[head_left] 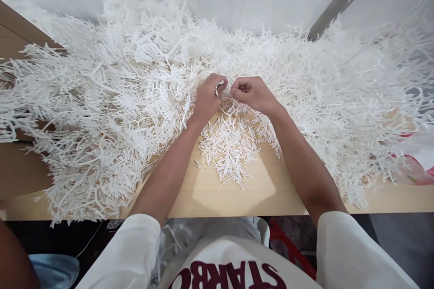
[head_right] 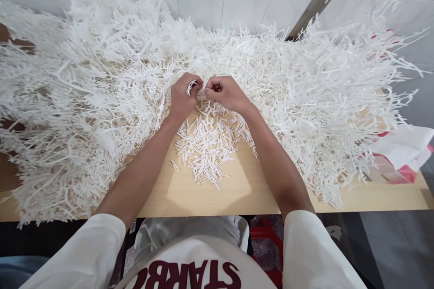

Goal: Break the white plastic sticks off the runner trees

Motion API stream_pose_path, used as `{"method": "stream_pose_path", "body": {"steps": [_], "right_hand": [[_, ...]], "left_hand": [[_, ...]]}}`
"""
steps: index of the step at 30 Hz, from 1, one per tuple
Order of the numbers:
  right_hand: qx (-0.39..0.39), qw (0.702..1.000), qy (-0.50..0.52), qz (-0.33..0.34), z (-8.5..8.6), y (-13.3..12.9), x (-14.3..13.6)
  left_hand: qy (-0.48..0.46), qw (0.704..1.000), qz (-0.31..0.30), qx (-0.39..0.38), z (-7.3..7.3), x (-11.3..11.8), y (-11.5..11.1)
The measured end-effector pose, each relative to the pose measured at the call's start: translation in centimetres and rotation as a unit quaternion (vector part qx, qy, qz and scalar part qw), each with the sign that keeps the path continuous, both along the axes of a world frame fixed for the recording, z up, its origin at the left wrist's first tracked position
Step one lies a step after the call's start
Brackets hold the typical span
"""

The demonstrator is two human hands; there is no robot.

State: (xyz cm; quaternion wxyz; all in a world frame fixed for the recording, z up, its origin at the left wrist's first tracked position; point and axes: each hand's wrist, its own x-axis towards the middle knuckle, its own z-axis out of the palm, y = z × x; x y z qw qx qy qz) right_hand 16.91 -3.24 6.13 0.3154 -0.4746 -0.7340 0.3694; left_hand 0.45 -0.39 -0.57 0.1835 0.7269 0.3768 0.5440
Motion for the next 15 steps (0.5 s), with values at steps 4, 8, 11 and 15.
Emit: {"method": "stream_pose_path", "body": {"steps": [4,8,11,15], "right_hand": [[-0.018,0.997,-0.008,0.079,1.7,-1.3,-0.3],[0.088,0.992,-0.036,-0.088,1.5,-0.7,-0.1],[0.1,0.982,-0.071,-0.144,0.0,0.5,0.4],[0.085,0.99,-0.093,-0.067,-1.4,1.4,0.5]], "left_hand": [[-0.023,0.999,0.026,-0.018,-0.4,-0.2,0.4],[-0.051,0.998,0.009,-0.019,-0.7,-0.3,0.7],[-0.065,0.997,-0.005,-0.029,-0.7,-0.1,0.5],[-0.058,0.997,-0.017,-0.05,-0.4,-0.1,0.3]]}}
